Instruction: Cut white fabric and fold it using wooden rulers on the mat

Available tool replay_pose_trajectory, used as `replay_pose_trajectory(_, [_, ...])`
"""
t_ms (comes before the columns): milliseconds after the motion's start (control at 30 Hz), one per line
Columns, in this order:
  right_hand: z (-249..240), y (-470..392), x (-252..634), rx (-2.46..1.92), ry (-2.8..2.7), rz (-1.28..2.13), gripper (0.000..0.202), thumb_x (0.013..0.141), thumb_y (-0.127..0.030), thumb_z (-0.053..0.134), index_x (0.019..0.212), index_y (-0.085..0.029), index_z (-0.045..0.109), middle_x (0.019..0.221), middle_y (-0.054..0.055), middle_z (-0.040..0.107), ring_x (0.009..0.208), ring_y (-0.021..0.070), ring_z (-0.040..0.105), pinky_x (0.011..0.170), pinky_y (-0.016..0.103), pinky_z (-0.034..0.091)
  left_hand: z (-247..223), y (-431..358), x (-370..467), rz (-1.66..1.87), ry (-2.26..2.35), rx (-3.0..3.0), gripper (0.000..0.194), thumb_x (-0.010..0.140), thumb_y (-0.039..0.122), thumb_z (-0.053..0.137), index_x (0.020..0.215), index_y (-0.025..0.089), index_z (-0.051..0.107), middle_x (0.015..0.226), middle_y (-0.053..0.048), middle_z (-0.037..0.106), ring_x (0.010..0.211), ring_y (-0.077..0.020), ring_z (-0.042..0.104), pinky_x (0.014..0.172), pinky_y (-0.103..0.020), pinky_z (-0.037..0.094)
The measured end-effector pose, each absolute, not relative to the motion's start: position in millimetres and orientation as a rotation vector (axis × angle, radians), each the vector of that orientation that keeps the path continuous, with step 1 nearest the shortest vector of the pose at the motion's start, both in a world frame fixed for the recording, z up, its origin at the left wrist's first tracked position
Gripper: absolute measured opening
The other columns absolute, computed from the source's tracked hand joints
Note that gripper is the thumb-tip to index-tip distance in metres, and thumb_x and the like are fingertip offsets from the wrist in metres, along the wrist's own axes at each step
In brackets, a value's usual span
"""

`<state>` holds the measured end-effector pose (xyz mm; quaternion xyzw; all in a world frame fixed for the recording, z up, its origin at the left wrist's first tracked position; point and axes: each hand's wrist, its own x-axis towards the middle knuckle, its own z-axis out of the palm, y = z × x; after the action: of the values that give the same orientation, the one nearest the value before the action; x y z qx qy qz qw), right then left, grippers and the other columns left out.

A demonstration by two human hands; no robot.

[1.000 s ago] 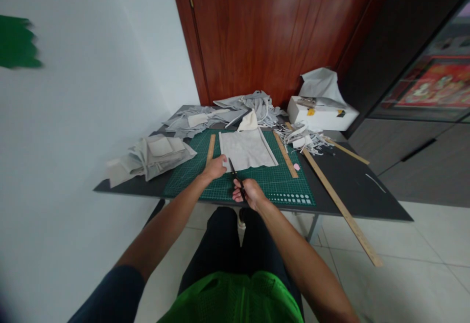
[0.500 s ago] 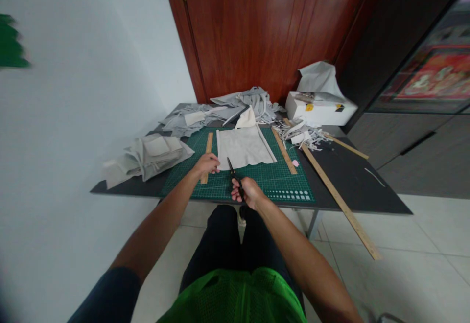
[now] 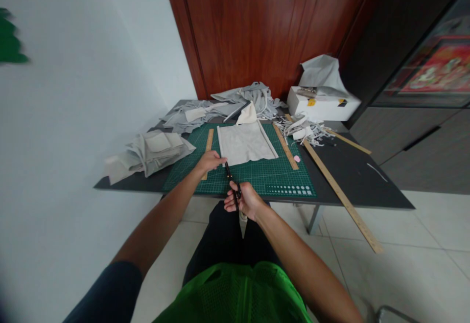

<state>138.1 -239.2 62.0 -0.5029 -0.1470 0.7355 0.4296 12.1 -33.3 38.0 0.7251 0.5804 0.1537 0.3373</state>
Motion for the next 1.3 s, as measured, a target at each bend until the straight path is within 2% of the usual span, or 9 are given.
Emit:
replay_pose_trajectory(200, [56.4, -244.0, 139.9, -1.212, -0.294, 1.811, 0.042, 0.108, -0.035, 0.046, 0.078, -0.013, 0.065, 0.061, 0.011, 0.069, 0.051, 0.0184, 0.065, 0.049, 0.027, 0.054, 41.3, -28.4, 17.0, 0.289, 1.555, 2.004, 0.033, 0.091, 0.043, 0.078, 0.077, 0.013, 0.075, 0.063, -0.002, 0.067, 0.058, -0.0148, 0.063, 0.058, -0.024, 0.045])
replay_pose_trajectory(300, [50.2, -246.3, 143.5, -1.189, -0.257, 1.790, 0.041, 0.108, -0.037, 0.047, 0.078, -0.014, 0.065, 0.062, 0.011, 0.069, 0.050, 0.0177, 0.064, 0.045, 0.025, 0.049, 40.0, -29.0, 18.2, 0.387, 1.521, 2.196, 0.018, 0.086, 0.030, 0.082, 0.094, 0.014, 0.080, 0.082, -0.005, 0.075, 0.078, -0.0181, 0.071, 0.072, -0.024, 0.052])
replay_pose_trajectory(367, [47.1, -247.3, 145.7, -1.182, -0.246, 1.778, 0.041, 0.107, -0.038, 0.048, 0.078, -0.014, 0.065, 0.062, 0.011, 0.069, 0.050, 0.0177, 0.064, 0.043, 0.024, 0.047, 37.6, -31.0, 19.5, 0.480, 1.413, 2.348, 0.025, 0.083, 0.015, 0.079, 0.108, 0.017, 0.082, 0.098, -0.005, 0.078, 0.092, -0.0186, 0.072, 0.086, -0.025, 0.054])
replay_pose_trajectory(467, [46.0, -248.0, 147.1, -1.188, -0.246, 1.778, 0.041, 0.108, -0.037, 0.047, 0.078, -0.014, 0.065, 0.062, 0.010, 0.069, 0.049, 0.0175, 0.064, 0.043, 0.024, 0.047, 34.0, -33.5, 20.6, 0.483, 1.264, 2.464, 0.028, 0.082, 0.005, 0.070, 0.102, 0.019, 0.085, 0.103, -0.007, 0.078, 0.101, -0.0191, 0.073, 0.097, -0.026, 0.053])
replay_pose_trajectory(567, [48.1, -248.5, 146.4, -1.199, -0.255, 1.788, 0.041, 0.108, -0.036, 0.046, 0.079, -0.014, 0.066, 0.062, 0.010, 0.069, 0.048, 0.0173, 0.064, 0.043, 0.024, 0.047, 32.5, -33.4, 17.8, 0.445, 1.287, 2.404, 0.013, 0.087, 0.016, 0.071, 0.087, 0.018, 0.084, 0.089, -0.006, 0.078, 0.091, -0.0194, 0.073, 0.089, -0.027, 0.054])
replay_pose_trajectory(700, [50.8, -249.2, 145.6, -1.217, -0.265, 1.788, 0.041, 0.108, -0.036, 0.047, 0.079, -0.014, 0.066, 0.062, 0.010, 0.070, 0.049, 0.0174, 0.064, 0.044, 0.024, 0.049, 35.1, -31.8, 8.4, 0.397, 1.397, 2.319, 0.015, 0.084, 0.033, 0.081, 0.082, 0.018, 0.079, 0.082, -0.003, 0.076, 0.078, -0.0175, 0.069, 0.074, -0.025, 0.051])
replay_pose_trajectory(867, [52.3, -250.0, 145.0, -1.237, -0.268, 1.780, 0.041, 0.108, -0.036, 0.047, 0.079, -0.014, 0.065, 0.061, 0.009, 0.069, 0.048, 0.0168, 0.064, 0.044, 0.024, 0.049, 43.3, -31.5, -0.5, 0.308, 1.497, 2.285, 0.010, 0.077, 0.022, 0.083, 0.082, 0.018, 0.077, 0.084, -0.003, 0.077, 0.081, -0.0175, 0.070, 0.070, -0.024, 0.049])
replay_pose_trajectory(1000, [54.7, -254.5, 141.3, -1.222, -0.289, 1.786, 0.043, 0.109, -0.036, 0.047, 0.078, -0.013, 0.065, 0.061, 0.009, 0.068, 0.047, 0.0165, 0.064, 0.044, 0.024, 0.048, 47.2, -30.7, -4.1, 0.289, 1.541, 2.276, 0.021, 0.074, 0.013, 0.080, 0.094, 0.017, 0.078, 0.092, -0.004, 0.079, 0.086, -0.0180, 0.072, 0.071, -0.023, 0.049])
replay_pose_trajectory(1300, [45.6, -269.6, 135.3, -1.152, -0.322, 1.865, 0.040, 0.107, -0.038, 0.050, 0.081, -0.012, 0.067, 0.066, 0.011, 0.071, 0.050, 0.0186, 0.066, 0.046, 0.027, 0.051, 54.4, -47.9, 1.5, 0.088, 1.628, 2.255, 0.023, 0.080, 0.037, 0.079, 0.085, 0.015, 0.083, 0.087, -0.013, 0.079, 0.094, -0.0251, 0.077, 0.074, -0.024, 0.053])
